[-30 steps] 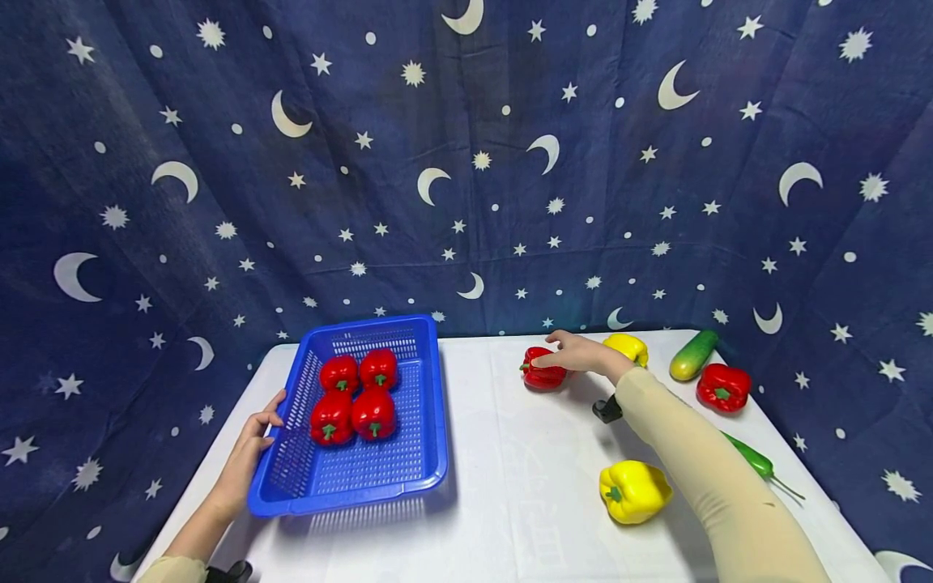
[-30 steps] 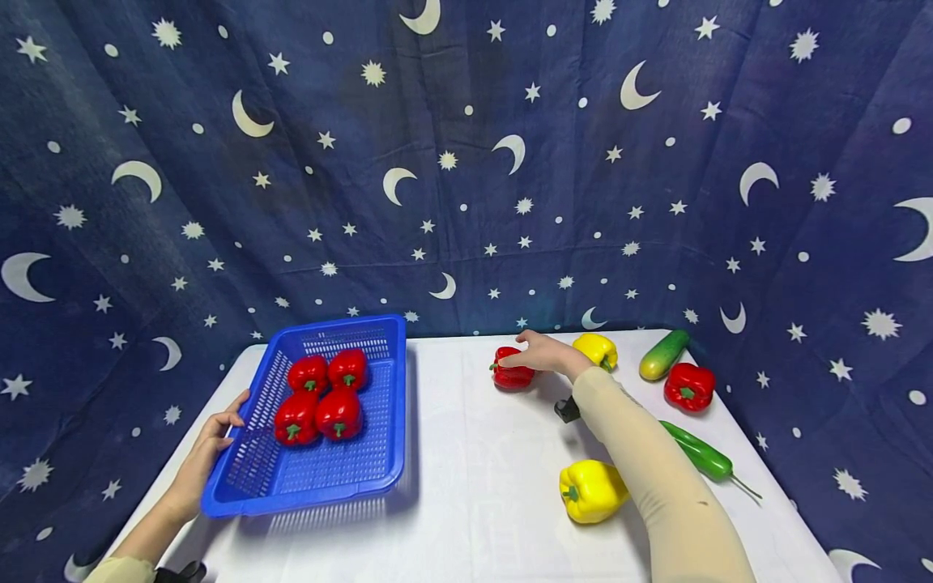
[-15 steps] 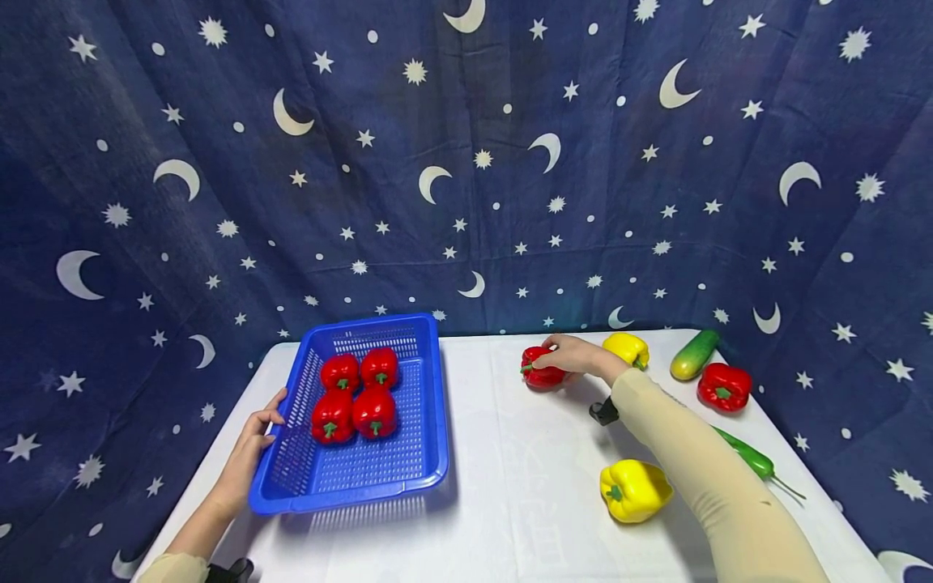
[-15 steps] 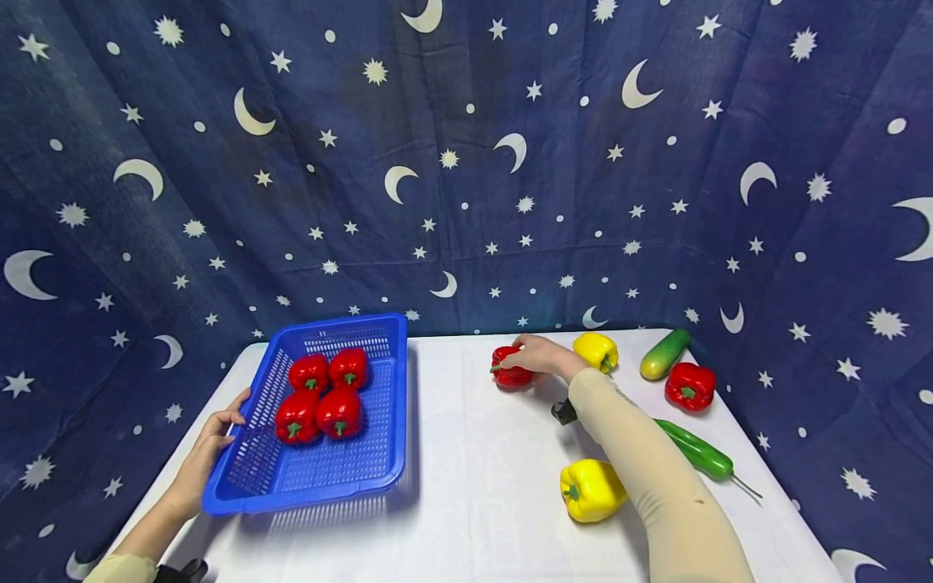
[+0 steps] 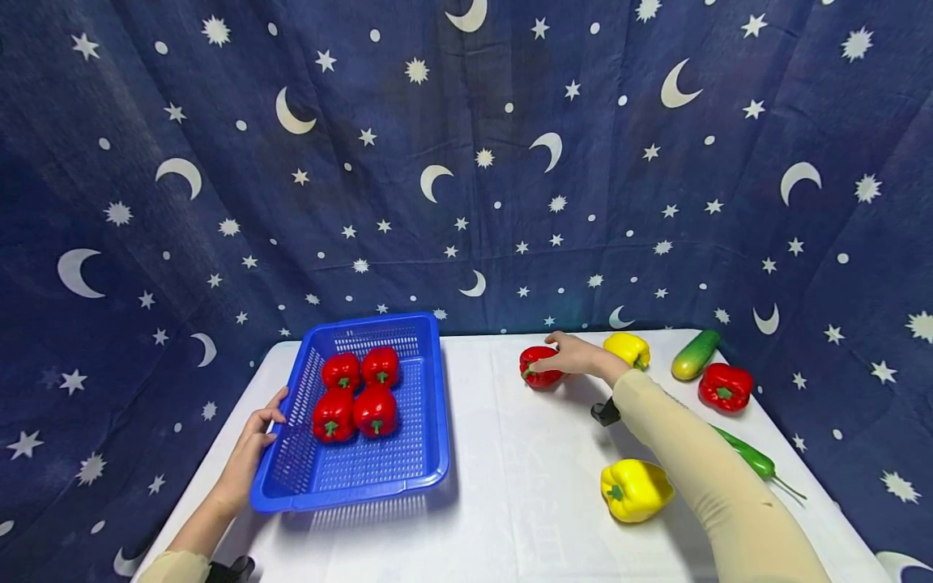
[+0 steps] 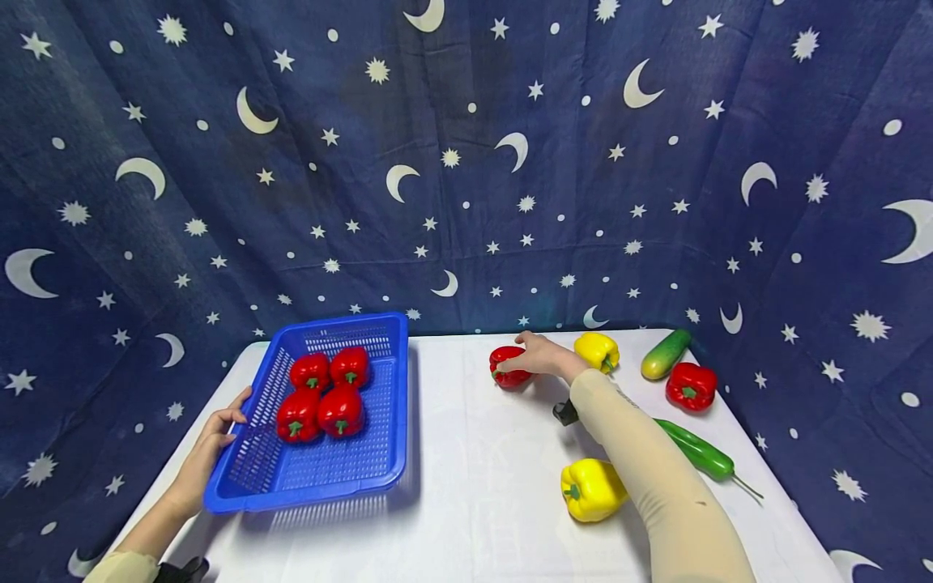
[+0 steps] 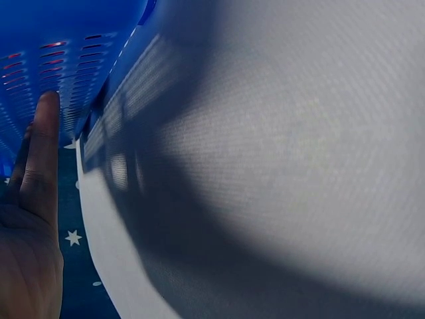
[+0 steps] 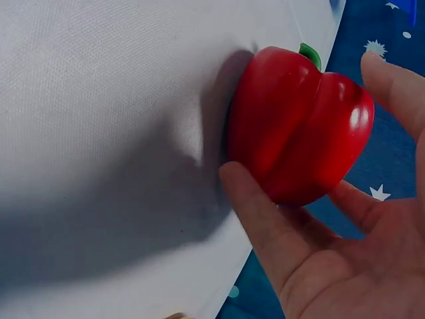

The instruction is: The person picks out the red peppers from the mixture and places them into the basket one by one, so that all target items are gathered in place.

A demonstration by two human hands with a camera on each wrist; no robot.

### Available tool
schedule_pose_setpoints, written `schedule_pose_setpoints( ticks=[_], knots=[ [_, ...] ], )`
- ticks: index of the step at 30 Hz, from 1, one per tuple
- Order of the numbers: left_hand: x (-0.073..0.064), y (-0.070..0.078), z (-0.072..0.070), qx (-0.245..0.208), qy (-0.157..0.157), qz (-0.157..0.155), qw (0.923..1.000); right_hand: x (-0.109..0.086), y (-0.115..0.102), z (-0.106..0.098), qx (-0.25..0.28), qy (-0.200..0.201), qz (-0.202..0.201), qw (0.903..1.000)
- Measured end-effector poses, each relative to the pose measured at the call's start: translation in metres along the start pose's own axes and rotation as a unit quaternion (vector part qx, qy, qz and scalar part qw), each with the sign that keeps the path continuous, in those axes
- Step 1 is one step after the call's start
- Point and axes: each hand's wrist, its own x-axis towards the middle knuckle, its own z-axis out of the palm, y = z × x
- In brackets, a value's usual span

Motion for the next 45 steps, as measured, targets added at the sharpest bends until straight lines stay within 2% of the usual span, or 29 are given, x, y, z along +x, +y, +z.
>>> schedule_pose_setpoints(
  ticks=[6,12,30,45],
  knots=[
    [0.0004,0.0011,0.0006,0.007,-0.001,-0.007,1.0000,0.0006,0.0003,0.0000,0.032,0.001,0.003,0.9995],
    [0.0001,0.0027,0.0004,0.014,-0.002,-0.015,0.9998,-0.0002,-0.0028,0.0011,0.045,-0.017,-0.021,0.9986],
    [0.0004,0.0034,0.0014,0.022,0.003,-0.010,0.9997,-0.0002,0.0024,0.0069,0.099,-0.050,-0.046,0.9928],
    [-0.0002,0.0026,0.0007,0.010,0.000,-0.011,0.9999,-0.0008,0.0050,0.0082,0.122,-0.044,-0.020,0.9913]
  ],
)
